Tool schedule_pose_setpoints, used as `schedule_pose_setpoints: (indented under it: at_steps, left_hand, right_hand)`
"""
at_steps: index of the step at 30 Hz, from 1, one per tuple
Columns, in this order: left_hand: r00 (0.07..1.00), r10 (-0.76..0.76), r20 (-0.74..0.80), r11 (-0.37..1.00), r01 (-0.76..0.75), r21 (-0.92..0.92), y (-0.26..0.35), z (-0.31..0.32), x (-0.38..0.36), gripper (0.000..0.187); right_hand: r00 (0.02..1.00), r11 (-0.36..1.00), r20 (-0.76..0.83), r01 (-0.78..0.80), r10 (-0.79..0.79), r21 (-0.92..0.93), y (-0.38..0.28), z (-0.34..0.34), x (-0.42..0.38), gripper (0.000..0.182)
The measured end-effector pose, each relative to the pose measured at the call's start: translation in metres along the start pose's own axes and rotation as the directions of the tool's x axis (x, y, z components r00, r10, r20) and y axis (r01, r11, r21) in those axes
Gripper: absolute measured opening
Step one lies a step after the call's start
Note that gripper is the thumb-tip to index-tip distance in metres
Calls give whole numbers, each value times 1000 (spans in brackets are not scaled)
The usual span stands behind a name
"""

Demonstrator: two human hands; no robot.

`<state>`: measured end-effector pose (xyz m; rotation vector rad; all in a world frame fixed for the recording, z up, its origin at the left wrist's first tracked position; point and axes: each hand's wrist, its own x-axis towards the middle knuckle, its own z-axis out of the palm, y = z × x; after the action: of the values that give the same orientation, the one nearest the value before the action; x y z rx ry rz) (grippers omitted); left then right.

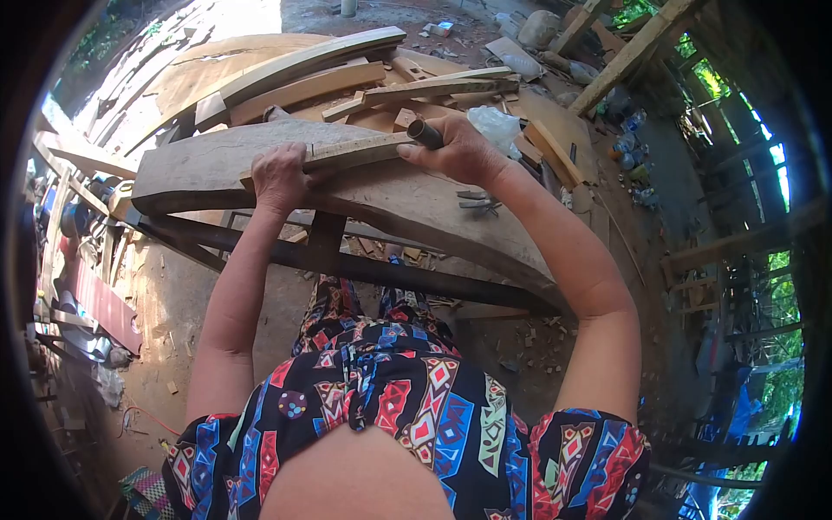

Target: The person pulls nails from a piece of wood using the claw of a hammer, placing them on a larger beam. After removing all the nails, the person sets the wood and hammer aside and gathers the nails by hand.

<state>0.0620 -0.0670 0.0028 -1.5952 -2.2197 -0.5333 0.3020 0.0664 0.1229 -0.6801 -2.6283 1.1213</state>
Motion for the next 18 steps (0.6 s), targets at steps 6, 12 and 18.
schedule_pose_setpoints:
  at_steps: [6,12,18]
  left_hand:
    - [1000,9,-29,1000,-9,5,0,1,0,46]
    - [999,9,-42,1000,-8,12,0,2,0,46]
    - [999,-15,-48,1000,14,-17,1,1,0,46]
  right_hand:
    - [1000,999,22,-2,1,41,-17,-1,1,32]
    - [987,980,-119,123,-105,155,-23,-7,17,32]
    - [947,916,-232,286,-224,282,-66,-7,58,28]
